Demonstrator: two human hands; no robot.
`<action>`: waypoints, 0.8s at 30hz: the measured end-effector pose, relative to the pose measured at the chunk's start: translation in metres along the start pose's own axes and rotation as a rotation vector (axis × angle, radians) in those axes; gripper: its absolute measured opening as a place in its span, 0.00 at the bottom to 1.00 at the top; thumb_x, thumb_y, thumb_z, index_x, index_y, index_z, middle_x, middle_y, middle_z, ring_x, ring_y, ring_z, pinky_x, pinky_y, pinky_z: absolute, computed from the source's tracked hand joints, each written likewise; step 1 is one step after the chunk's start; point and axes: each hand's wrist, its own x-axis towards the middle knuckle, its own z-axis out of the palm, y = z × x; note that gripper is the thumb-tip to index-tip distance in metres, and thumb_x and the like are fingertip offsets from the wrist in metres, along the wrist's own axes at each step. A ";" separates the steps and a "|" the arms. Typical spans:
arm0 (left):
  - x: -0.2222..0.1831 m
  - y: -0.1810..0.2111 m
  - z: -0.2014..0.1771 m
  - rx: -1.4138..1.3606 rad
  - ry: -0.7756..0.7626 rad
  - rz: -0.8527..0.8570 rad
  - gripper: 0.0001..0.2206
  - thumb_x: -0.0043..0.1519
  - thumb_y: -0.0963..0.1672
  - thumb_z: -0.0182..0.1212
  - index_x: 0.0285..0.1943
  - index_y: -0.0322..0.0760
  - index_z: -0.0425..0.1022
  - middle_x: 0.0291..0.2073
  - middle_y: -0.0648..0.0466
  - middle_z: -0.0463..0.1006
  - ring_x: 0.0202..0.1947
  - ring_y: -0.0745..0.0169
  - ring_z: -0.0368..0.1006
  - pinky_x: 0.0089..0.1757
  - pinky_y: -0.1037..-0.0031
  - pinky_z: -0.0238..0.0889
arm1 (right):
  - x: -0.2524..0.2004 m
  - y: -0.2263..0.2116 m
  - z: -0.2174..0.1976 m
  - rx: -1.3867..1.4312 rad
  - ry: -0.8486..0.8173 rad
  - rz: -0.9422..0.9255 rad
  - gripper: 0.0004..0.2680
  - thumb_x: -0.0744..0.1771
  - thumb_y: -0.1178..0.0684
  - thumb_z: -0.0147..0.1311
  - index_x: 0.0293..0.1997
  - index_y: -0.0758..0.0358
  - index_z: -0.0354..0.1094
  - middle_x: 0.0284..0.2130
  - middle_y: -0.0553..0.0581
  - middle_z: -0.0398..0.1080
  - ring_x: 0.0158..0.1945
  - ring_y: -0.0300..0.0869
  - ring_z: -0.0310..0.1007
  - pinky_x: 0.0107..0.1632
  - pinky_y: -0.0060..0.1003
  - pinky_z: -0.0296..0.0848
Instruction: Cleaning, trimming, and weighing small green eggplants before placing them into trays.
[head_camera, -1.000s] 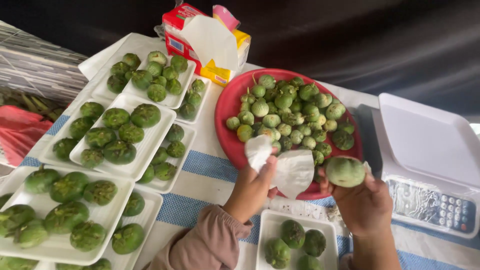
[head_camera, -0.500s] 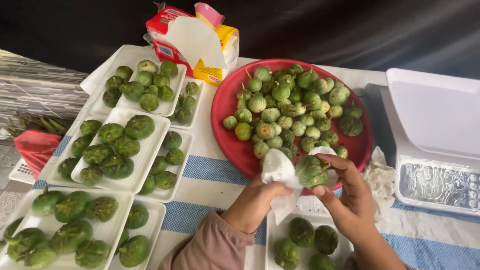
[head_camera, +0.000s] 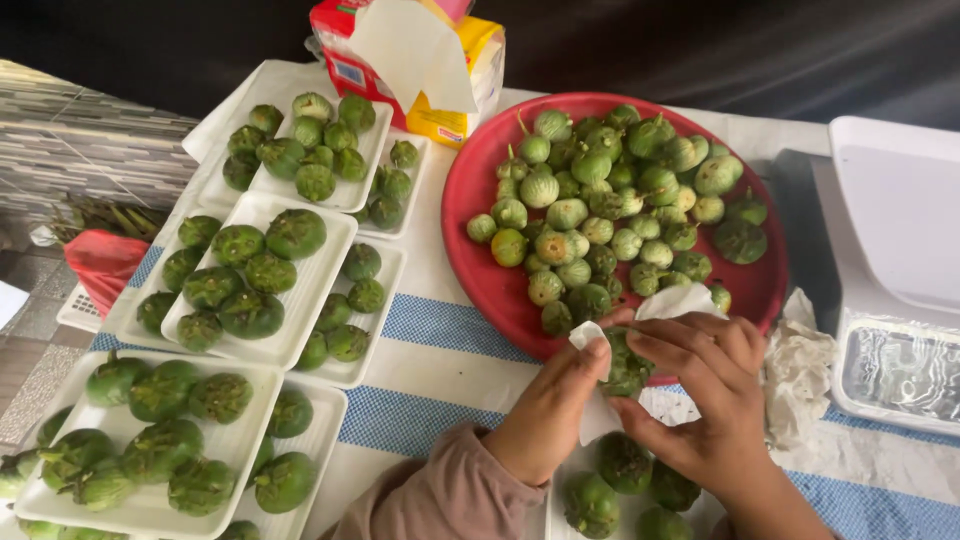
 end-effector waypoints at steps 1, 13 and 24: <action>0.003 0.010 0.005 -0.256 0.058 -0.124 0.26 0.71 0.52 0.36 0.72 0.32 0.60 0.72 0.42 0.62 0.75 0.50 0.54 0.71 0.65 0.43 | 0.001 -0.001 0.000 -0.053 0.011 -0.015 0.16 0.64 0.38 0.59 0.51 0.54 0.72 0.49 0.50 0.76 0.50 0.49 0.67 0.59 0.47 0.56; -0.003 0.007 0.010 -0.195 0.130 -0.059 0.31 0.71 0.56 0.32 0.73 0.30 0.58 0.65 0.42 0.69 0.65 0.52 0.67 0.64 0.70 0.59 | -0.012 -0.001 -0.007 0.100 0.082 0.205 0.23 0.62 0.44 0.63 0.60 0.69 0.68 0.52 0.67 0.60 0.60 0.56 0.61 0.65 0.47 0.60; -0.001 -0.004 0.012 -0.148 0.157 -0.172 0.26 0.70 0.55 0.32 0.63 0.34 0.64 0.57 0.45 0.69 0.61 0.53 0.65 0.60 0.69 0.59 | -0.028 0.005 0.005 0.656 0.140 0.609 0.11 0.65 0.60 0.60 0.51 0.67 0.74 0.44 0.58 0.74 0.47 0.41 0.73 0.53 0.31 0.72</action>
